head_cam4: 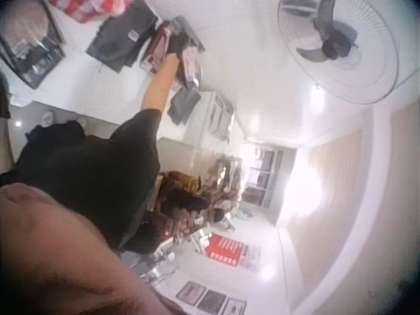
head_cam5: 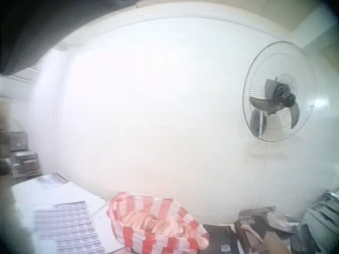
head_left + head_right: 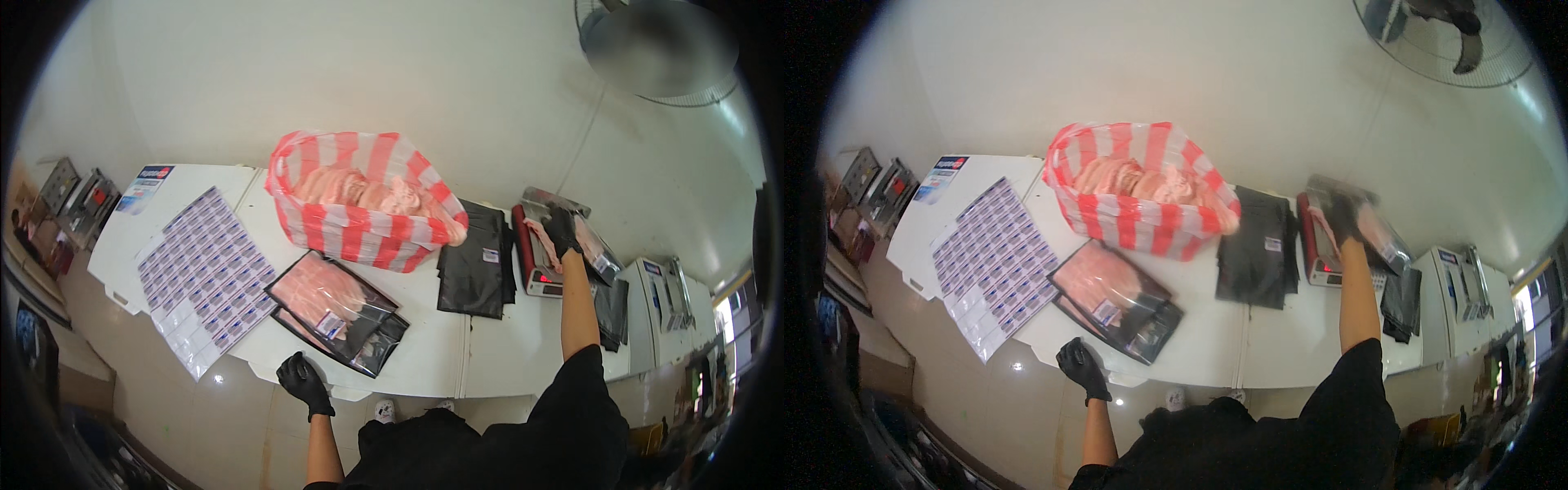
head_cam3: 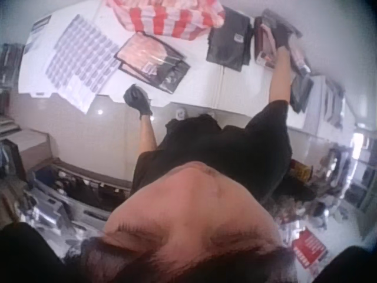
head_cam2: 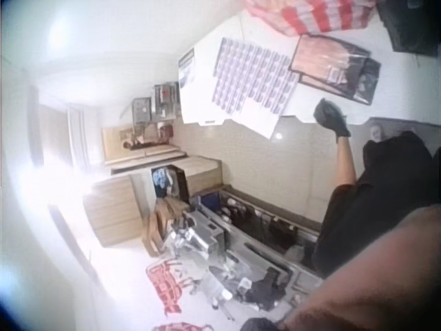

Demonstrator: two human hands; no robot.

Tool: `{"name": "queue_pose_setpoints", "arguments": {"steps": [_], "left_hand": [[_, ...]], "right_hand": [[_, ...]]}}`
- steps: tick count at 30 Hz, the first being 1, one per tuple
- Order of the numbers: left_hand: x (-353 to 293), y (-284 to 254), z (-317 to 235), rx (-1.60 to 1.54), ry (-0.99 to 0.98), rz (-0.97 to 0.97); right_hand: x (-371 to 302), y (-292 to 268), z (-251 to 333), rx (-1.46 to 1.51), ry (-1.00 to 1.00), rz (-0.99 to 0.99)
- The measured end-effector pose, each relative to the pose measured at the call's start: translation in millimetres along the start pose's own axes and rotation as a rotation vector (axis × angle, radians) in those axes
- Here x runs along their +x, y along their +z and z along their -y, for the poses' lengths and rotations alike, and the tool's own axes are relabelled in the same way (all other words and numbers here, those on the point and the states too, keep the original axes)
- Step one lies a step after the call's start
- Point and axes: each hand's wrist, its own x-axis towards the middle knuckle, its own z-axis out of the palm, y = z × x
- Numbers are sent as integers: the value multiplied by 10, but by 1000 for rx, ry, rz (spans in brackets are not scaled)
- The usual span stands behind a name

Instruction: The person weighs portions of sliced meat on a scale and places them into black plastic trays, then stacks the trays on a counter.

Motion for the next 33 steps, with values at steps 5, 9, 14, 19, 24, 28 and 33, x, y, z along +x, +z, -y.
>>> {"name": "queue_pose_setpoints", "arguments": {"steps": [5,9,14,19,24,28,33], "left_hand": [[-21,9,-44,-26,-57,13],[-17,24,-8,19,-30,-15],[-14,59,-12,-13,-8,3],[-30,15,-36,-5,-55,-14],[-9,12,-48,-37,-27,-29],[-15,-1,6,-5,-27,-40],[4,23,-46,-18,-14,-33]], "right_hand": [[789,-180,2805,638,-454,174],[1234,500,3783,640,-496,605],[1685,1401,3747,65,-702,805],[1726,1422,3684,177,-805,803],[1751,1348,3612,192,-810,654],[1683,1293,3718,409,-781,727],[1646,1413,3609,636,-796,787]]}}
